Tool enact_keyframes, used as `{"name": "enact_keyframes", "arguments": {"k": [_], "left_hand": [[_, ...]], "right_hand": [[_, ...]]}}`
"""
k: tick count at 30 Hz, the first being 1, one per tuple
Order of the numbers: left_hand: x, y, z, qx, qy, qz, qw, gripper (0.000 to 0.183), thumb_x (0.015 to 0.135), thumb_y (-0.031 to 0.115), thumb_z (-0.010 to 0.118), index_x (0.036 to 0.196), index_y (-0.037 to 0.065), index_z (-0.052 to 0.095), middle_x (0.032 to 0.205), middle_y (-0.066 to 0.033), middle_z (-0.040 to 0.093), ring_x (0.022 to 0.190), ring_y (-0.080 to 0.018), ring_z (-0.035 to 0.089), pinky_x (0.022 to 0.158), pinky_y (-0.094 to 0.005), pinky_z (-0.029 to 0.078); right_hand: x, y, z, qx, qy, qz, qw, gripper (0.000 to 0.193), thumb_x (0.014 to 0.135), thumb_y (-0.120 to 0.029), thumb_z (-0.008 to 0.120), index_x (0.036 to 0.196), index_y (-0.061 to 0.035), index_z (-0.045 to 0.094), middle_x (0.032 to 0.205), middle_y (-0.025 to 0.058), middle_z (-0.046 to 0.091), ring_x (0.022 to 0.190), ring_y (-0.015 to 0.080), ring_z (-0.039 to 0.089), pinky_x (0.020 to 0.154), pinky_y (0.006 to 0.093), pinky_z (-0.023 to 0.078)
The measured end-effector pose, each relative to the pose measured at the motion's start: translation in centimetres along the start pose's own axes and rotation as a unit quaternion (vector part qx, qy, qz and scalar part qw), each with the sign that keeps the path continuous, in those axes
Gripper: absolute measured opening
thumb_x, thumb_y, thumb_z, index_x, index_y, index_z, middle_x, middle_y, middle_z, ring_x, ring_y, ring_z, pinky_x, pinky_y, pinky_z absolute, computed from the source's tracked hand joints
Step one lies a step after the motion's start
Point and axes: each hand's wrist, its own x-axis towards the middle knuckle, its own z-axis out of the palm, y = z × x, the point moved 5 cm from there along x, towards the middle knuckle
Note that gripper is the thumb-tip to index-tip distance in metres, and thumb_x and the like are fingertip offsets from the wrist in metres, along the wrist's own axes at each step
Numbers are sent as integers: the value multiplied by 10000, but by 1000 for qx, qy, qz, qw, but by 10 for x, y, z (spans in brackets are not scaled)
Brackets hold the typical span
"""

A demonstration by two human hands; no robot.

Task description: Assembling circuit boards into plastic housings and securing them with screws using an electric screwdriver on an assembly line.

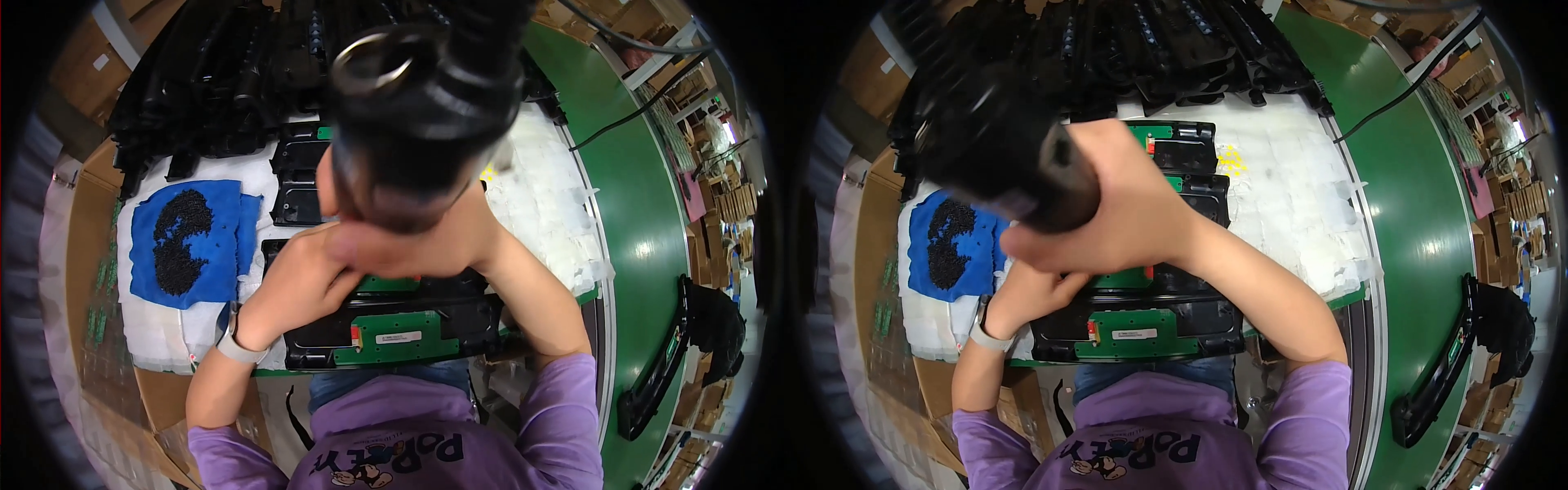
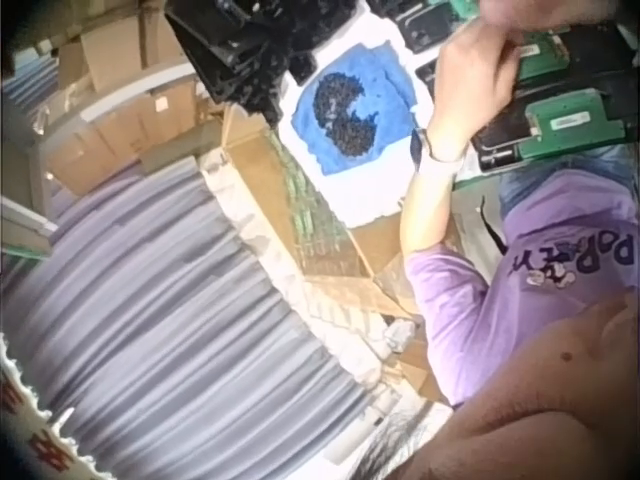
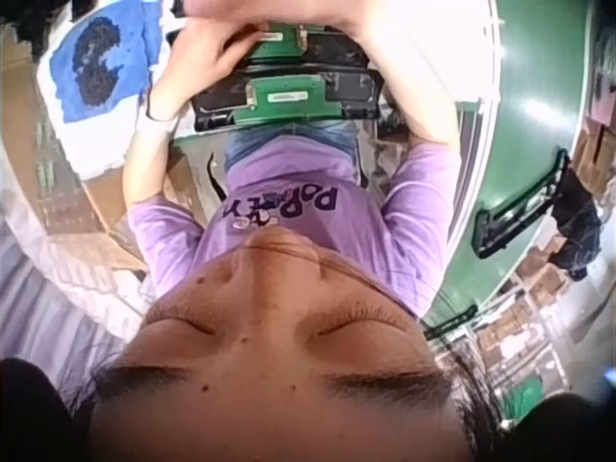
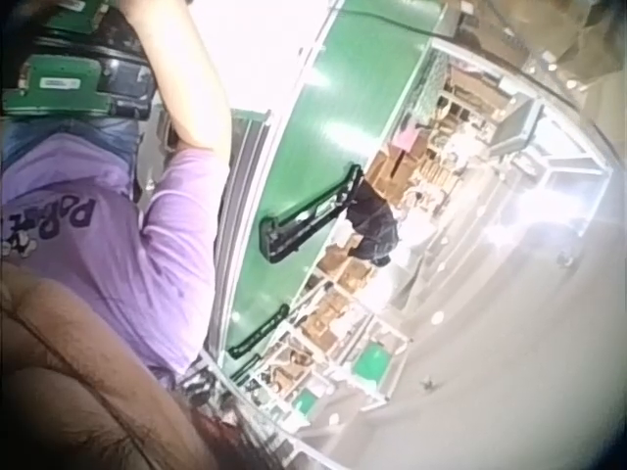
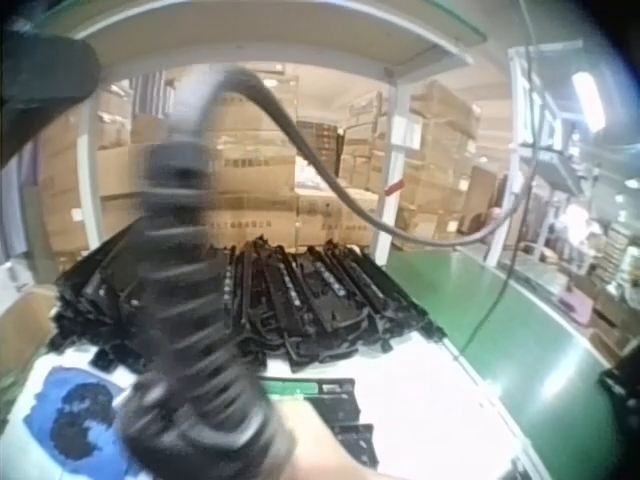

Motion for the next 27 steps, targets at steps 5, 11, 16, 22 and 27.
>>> {"name": "enact_keyframes", "arguments": {"k": [5, 11, 16, 22, 27], "left_hand": [[-7, -15, 6, -34, -28, -56, 997, 147, 719, 33, 626, 861, -3, 610, 848, -150, 601, 792, -348, 595, 690, -400, 493], [-2, -18, 10, -26, -38, -57, 997, 53, 767, 36, 590, 812, 11, 598, 786, -123, 561, 755, -316, 578, 676, -394, 477], [1, -9, 2, -10, -7, -35, 999, 44, 789, 24, 571, 820, 6, 596, 781, -128, 566, 746, -322, 573, 671, -388, 476], [-5, -27, -2, -160, 35, -185, 969, 112, 815, 21, 594, 901, -15, 657, 805, -100, 633, 681, -194, 617, 603, -282, 465], [-9, -30, -1, -357, 45, -262, 895, 138, 819, 8, 640, 949, -21, 676, 866, -81, 674, 768, -91, 632, 656, -194, 495]], "right_hand": [[7, 11, -2, 42, 40, 26, 998, 259, 633, -158, 761, 750, -9, 585, 651, 3, 575, 595, 57, 518, 542, 222, 420], [0, 12, -11, 92, 72, 103, 988, 184, 688, -110, 717, 729, -21, 562, 613, 5, 550, 534, 56, 511, 492, 198, 390], [-6, 6, -12, 18, 41, -53, 998, 263, 691, -104, 701, 871, -4, 539, 685, 35, 554, 596, 85, 531, 517, 207, 404], [-14, -10, -35, 214, 35, -64, 974, 375, 846, -344, 593, 1017, -39, 459, 599, 0, 455, 435, 115, 431, 498, 291, 402], [-16, -16, -44, 324, 116, -150, 927, 294, 890, -299, 471, 1019, -35, 471, 569, 35, 443, 417, 142, 418, 473, 315, 404]]}}
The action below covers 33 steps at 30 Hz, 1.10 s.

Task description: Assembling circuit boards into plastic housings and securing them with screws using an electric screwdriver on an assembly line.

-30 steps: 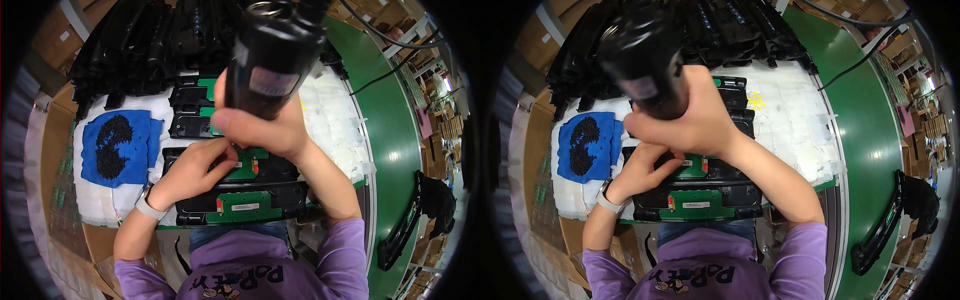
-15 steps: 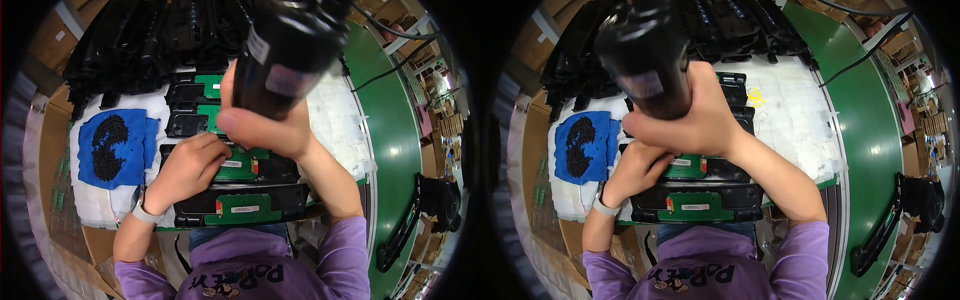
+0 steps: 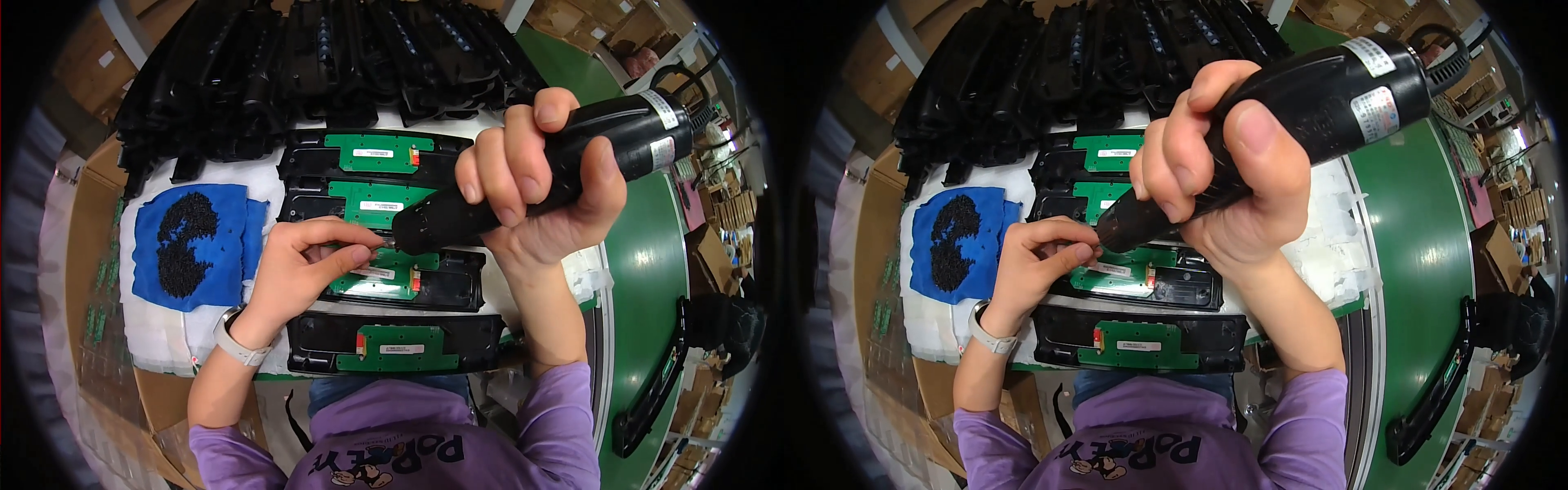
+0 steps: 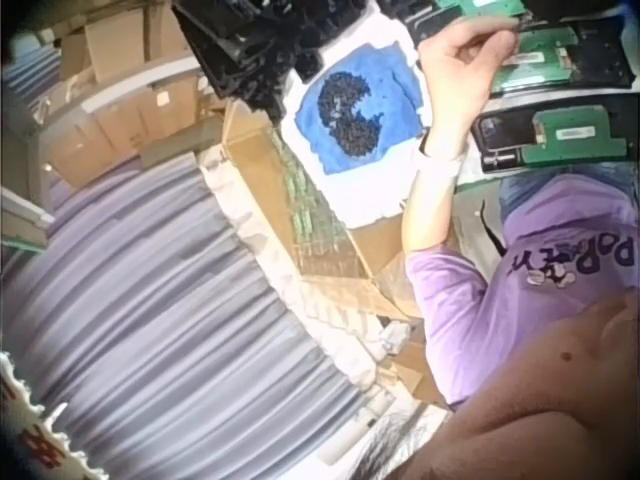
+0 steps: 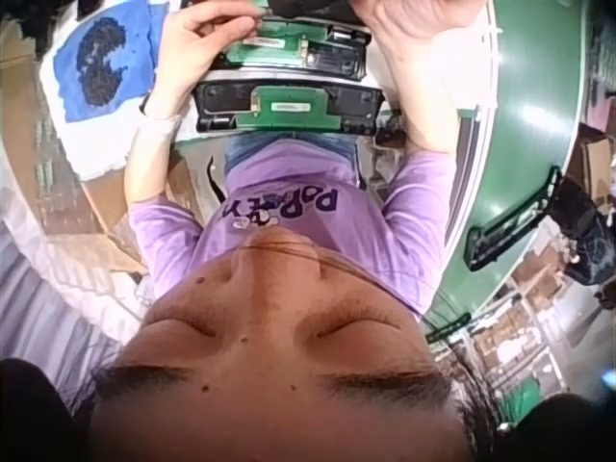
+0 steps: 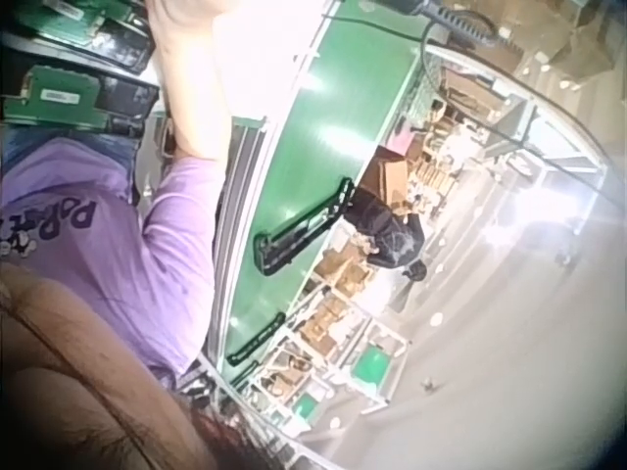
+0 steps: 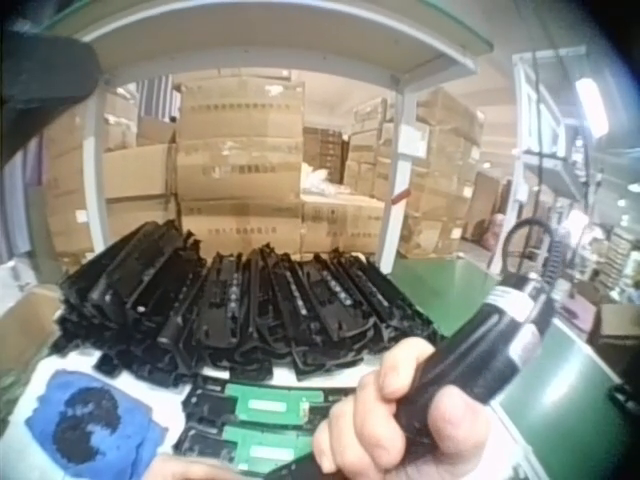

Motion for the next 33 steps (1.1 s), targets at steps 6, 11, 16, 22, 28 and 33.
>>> {"name": "enact_keyframes", "arguments": {"k": [6, 11, 16, 22, 28, 33], "left_hand": [[1, -7, -1, -68, -1, -22, 997, 163, 796, -22, 657, 958, -38, 668, 900, -102, 675, 794, -122, 645, 714, -212, 527], [-1, -12, -2, -112, 15, -33, 993, 157, 793, -35, 657, 948, -59, 650, 897, -117, 668, 804, -136, 645, 727, -226, 534], [-1, -17, 2, -188, -20, -94, 978, 214, 775, -34, 675, 982, -53, 624, 909, -98, 653, 842, -134, 629, 742, -230, 527], [4, 9, -2, 164, -2, 84, 983, 260, 704, 59, 738, 930, -5, 625, 962, -82, 617, 892, -191, 580, 777, -306, 487], [1, 13, 6, 374, -1, 213, 903, 263, 656, 85, 734, 884, 22, 617, 965, -88, 588, 943, -283, 546, 803, -364, 468], [1, 10, 7, 366, -4, 209, 907, 244, 660, 62, 720, 874, 21, 609, 927, -103, 573, 939, -291, 547, 794, -369, 470]], "right_hand": [[-4, 3, -5, 11, 55, 0, 998, 302, 901, -322, 448, 1020, -46, 482, 574, 34, 444, 418, 149, 418, 482, 328, 411], [-6, 4, -5, -11, 107, 5, 994, 274, 903, -296, 439, 990, -41, 489, 578, 38, 454, 418, 148, 420, 481, 337, 415], [-7, 5, -9, -14, 104, 17, 994, 298, 900, -324, 447, 999, -47, 492, 594, 18, 451, 435, 129, 407, 518, 330, 408], [-10, 16, 0, -180, 40, 177, 967, 338, 838, -314, 564, 978, -25, 458, 546, 7, 420, 397, 115, 392, 433, 291, 373], [-15, 27, 12, -238, 8, 176, 955, 288, 767, -140, 607, 935, 15, 431, 541, 29, 431, 417, 94, 404, 400, 231, 351], [-18, 29, 14, -247, 4, 155, 957, 255, 752, -86, 610, 915, 10, 438, 564, 28, 441, 433, 90, 419, 408, 229, 351]]}}
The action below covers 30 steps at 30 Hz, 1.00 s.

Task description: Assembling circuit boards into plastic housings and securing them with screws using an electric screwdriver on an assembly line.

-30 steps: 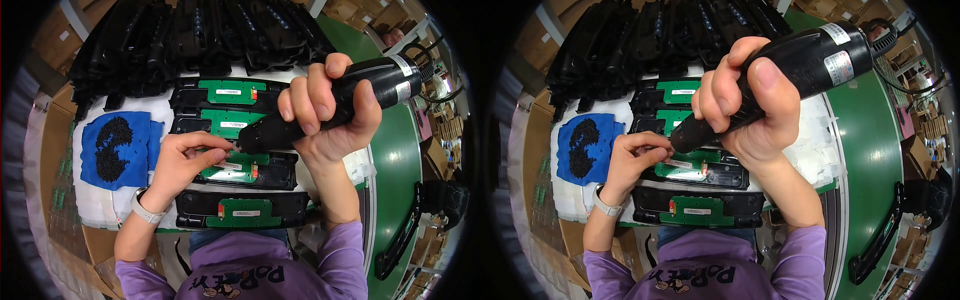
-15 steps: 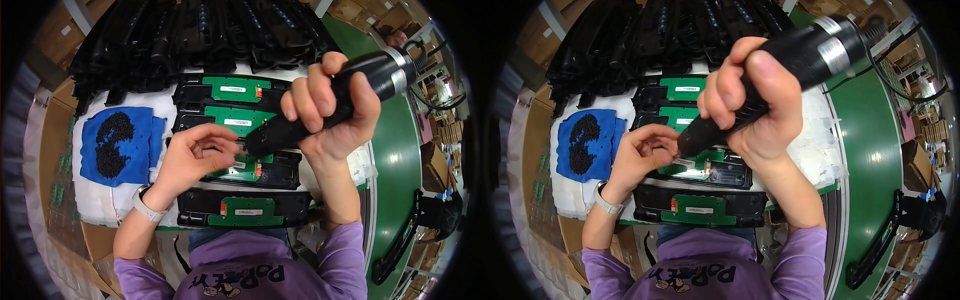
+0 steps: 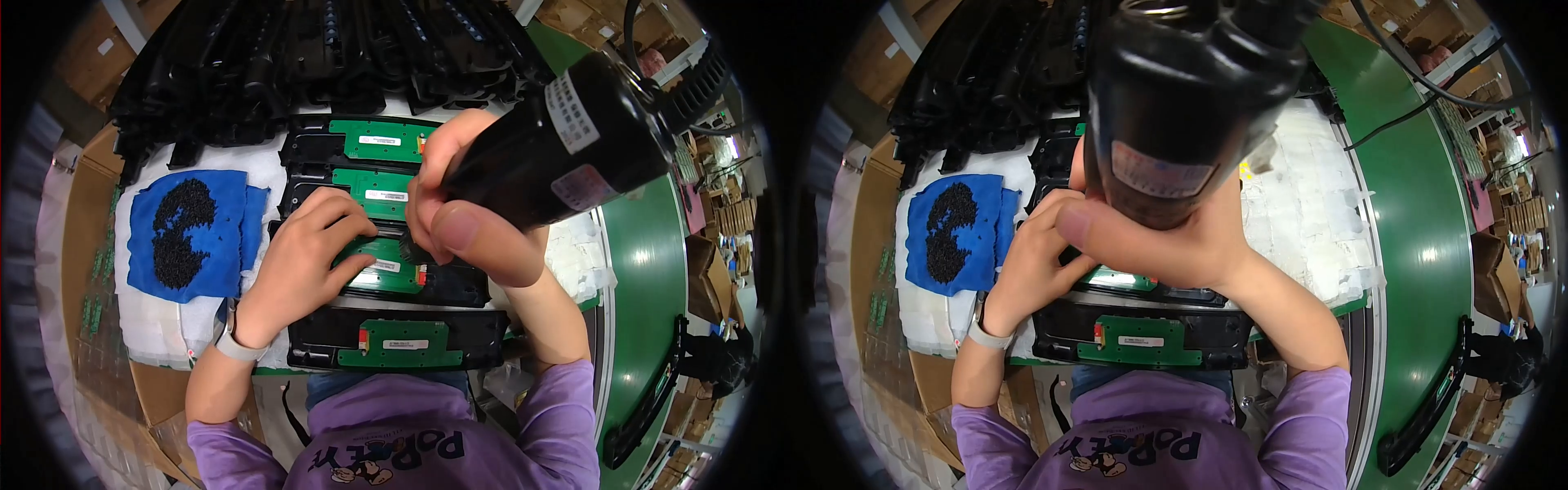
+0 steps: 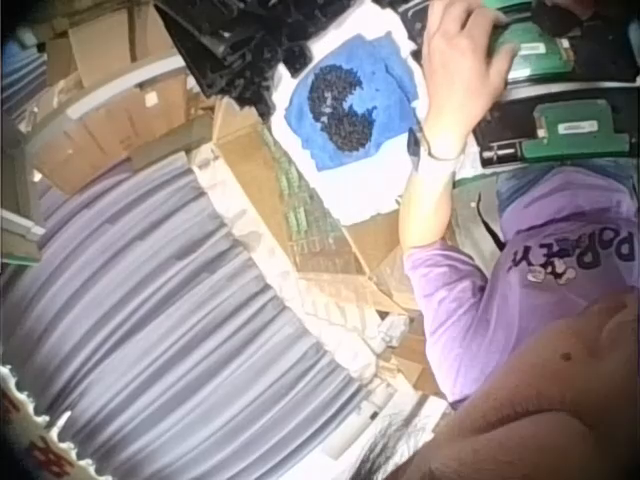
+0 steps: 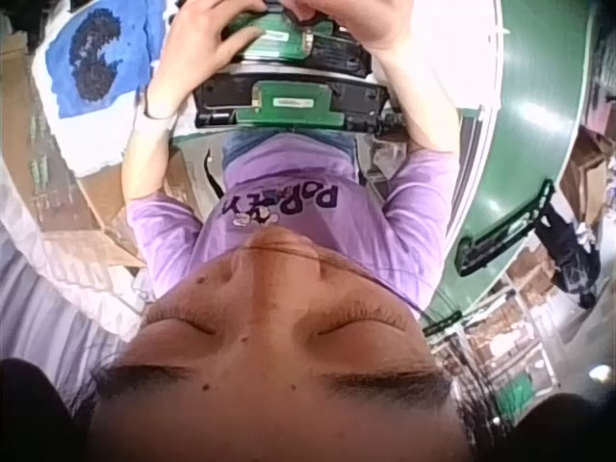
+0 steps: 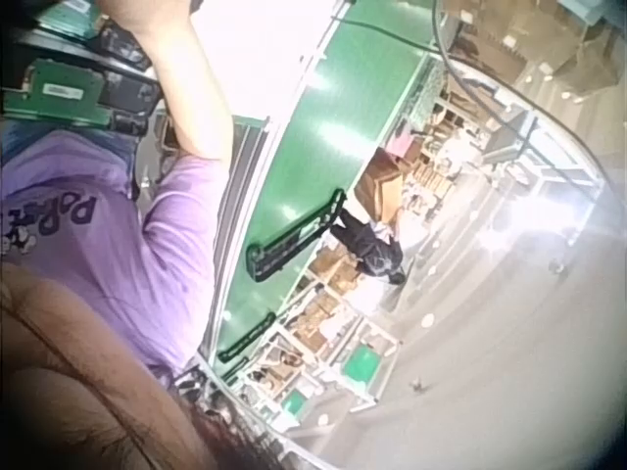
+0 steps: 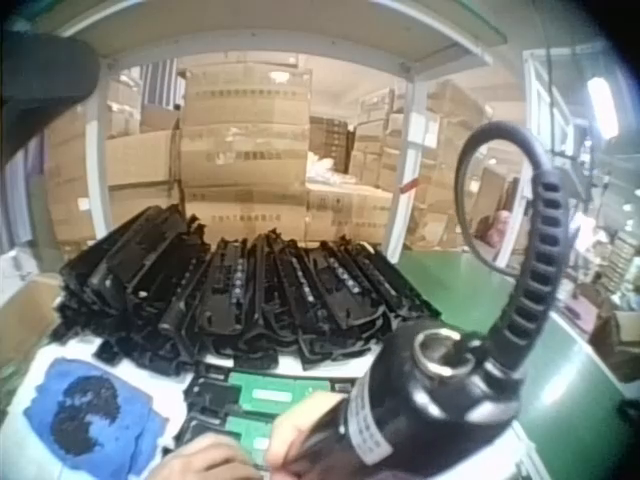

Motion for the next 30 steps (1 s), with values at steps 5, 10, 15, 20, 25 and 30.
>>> {"name": "enact_keyframes", "arguments": {"k": [5, 10, 15, 20, 25, 30], "left_hand": [[-3, -1, 0, -23, 3, -14, 1000, 234, 651, 48, 713, 850, 6, 596, 889, -111, 566, 916, -292, 549, 772, -365, 473], [-1, 2, 0, 27, 2, 21, 999, 202, 652, 24, 694, 819, -4, 584, 872, -109, 559, 882, -301, 544, 744, -376, 469], [3, 8, -1, 34, 6, 31, 999, 140, 685, 43, 684, 791, 18, 598, 828, -95, 541, 838, -281, 538, 718, -364, 453], [11, 3, -3, 77, -54, 33, 995, 118, 750, 111, 659, 828, 33, 618, 861, -86, 577, 900, -250, 560, 767, -355, 438], [33, -1, -3, 152, -65, 59, 984, 280, 743, 128, 687, 998, 39, 615, 1002, -94, 594, 999, -260, 559, 833, -355, 443], [42, 2, 2, 230, -142, 52, 961, 463, 672, 205, 746, 1076, 37, 595, 1028, -73, 588, 998, -243, 562, 839, -354, 445]], "right_hand": [[2, 1, 13, -114, -42, -87, 989, 222, 674, -21, 677, 808, -28, 500, 633, 12, 505, 539, 78, 475, 489, 214, 382], [6, -1, 16, -111, -49, -75, 990, 200, 670, -29, 701, 788, -33, 539, 673, 6, 542, 567, 62, 484, 509, 197, 385], [5, -5, 9, -75, -30, -69, 994, 199, 690, -38, 699, 803, -15, 536, 649, 18, 538, 508, 59, 485, 462, 190, 377], [3, -19, -19, -28, 35, -12, 999, 264, 720, -115, 654, 882, -25, 466, 574, 52, 492, 411, 119, 438, 383, 243, 353], [-10, -53, -55, 51, 70, -77, 993, 235, 723, -90, 673, 867, 14, 520, 599, 41, 515, 430, 96, 470, 403, 218, 366], [-17, -63, -81, -36, 97, -101, 989, 299, 762, -215, 602, 909, -7, 445, 536, 12, 420, 385, 101, 391, 430, 244, 360]]}}
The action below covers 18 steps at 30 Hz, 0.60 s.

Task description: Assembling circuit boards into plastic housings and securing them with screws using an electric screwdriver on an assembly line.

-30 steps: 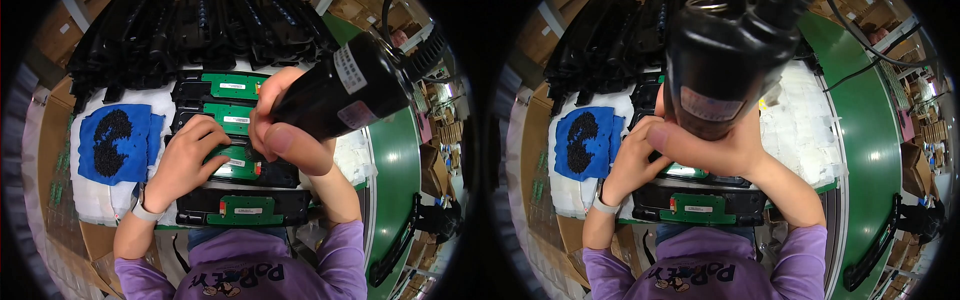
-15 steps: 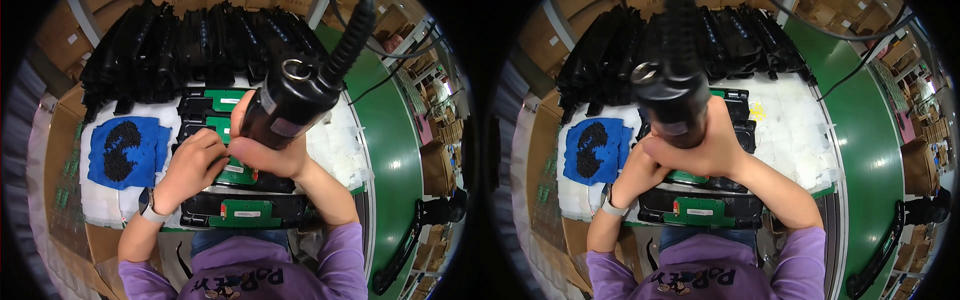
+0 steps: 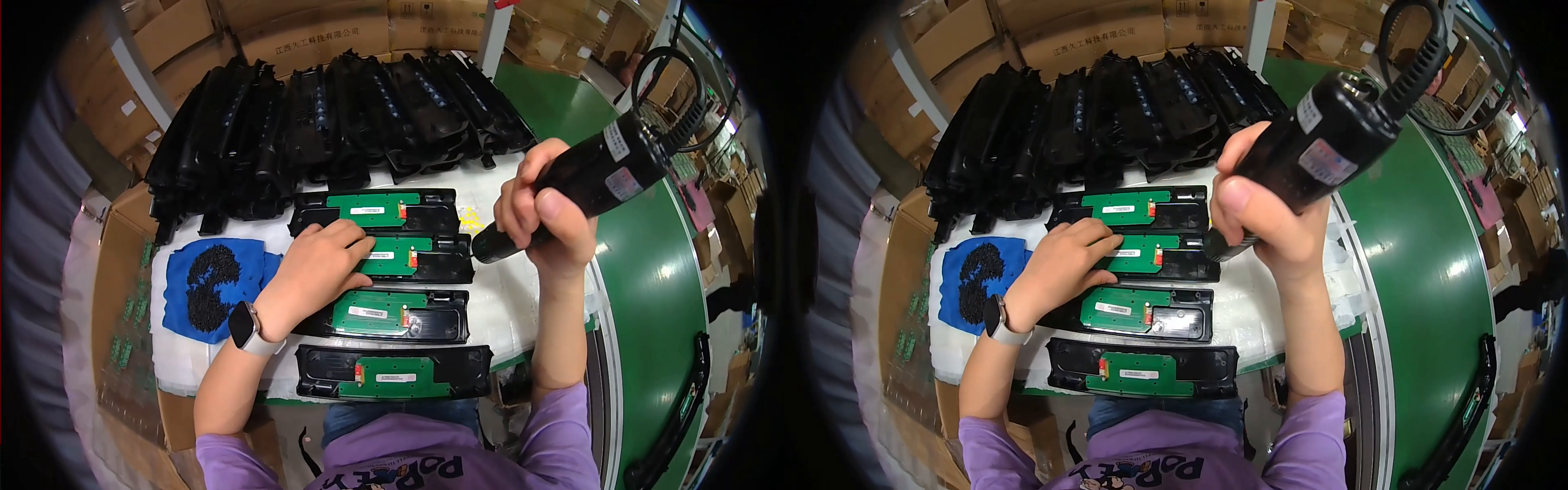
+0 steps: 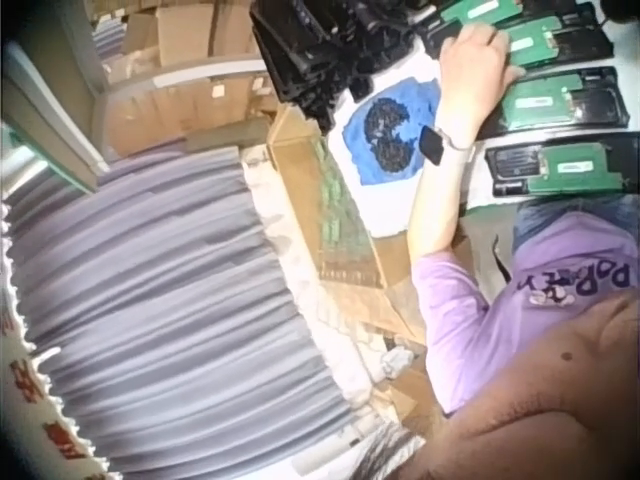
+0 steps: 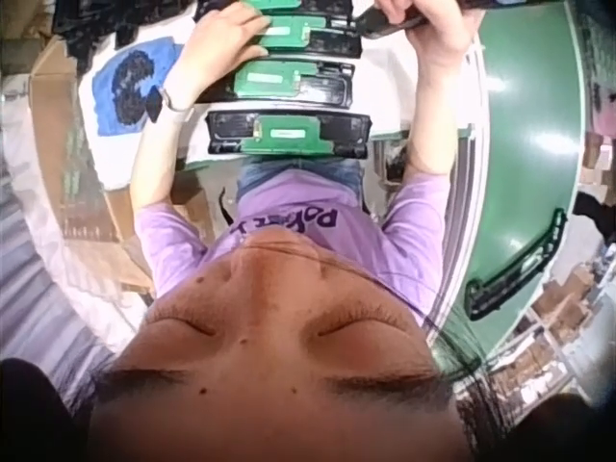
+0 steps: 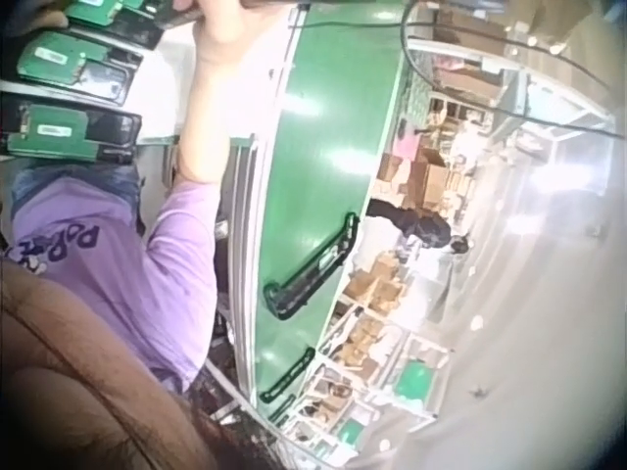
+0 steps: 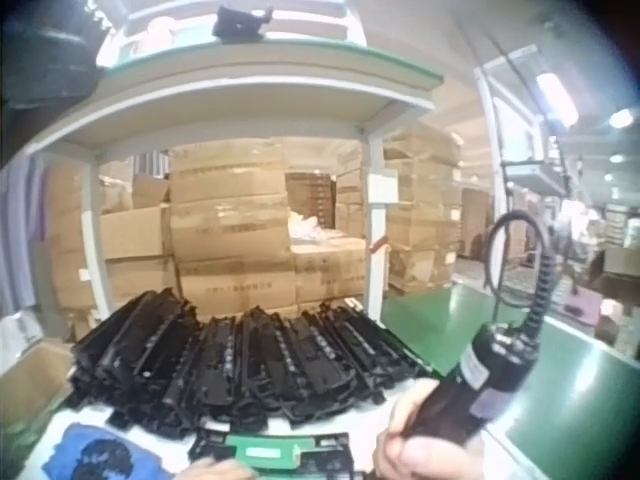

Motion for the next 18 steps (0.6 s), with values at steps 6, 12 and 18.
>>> {"name": "enact_keyframes", "arguments": {"k": [6, 12, 18], "left_hand": [[21, 2, -6, 30, -80, 20, 996, 568, 592, 253, 790, 1074, 34, 587, 1011, -70, 581, 952, -243, 568, 804, -345, 439], [32, -13, -9, -26, -43, 56, 997, 359, 627, 268, 748, 880, 36, 642, 754, -95, 617, 735, -267, 604, 674, -354, 472], [53, -35, -19, -49, 156, 45, 985, 143, 753, 125, 647, 832, 6, 662, 786, -123, 648, 742, -294, 610, 695, -356, 495]], "right_hand": [[2, -8, -22, -11, 56, -10, 998, 296, 793, -227, 560, 940, 5, 450, 541, 11, 403, 391, 102, 397, 457, 259, 388], [-2, -14, -31, 16, 72, -28, 997, 277, 811, -226, 550, 943, 3, 471, 545, 13, 415, 399, 106, 410, 474, 273, 408], [-4, -14, -35, 32, 90, -29, 995, 247, 826, -204, 534, 944, 7, 481, 552, 19, 431, 409, 115, 426, 485, 284, 418]]}}
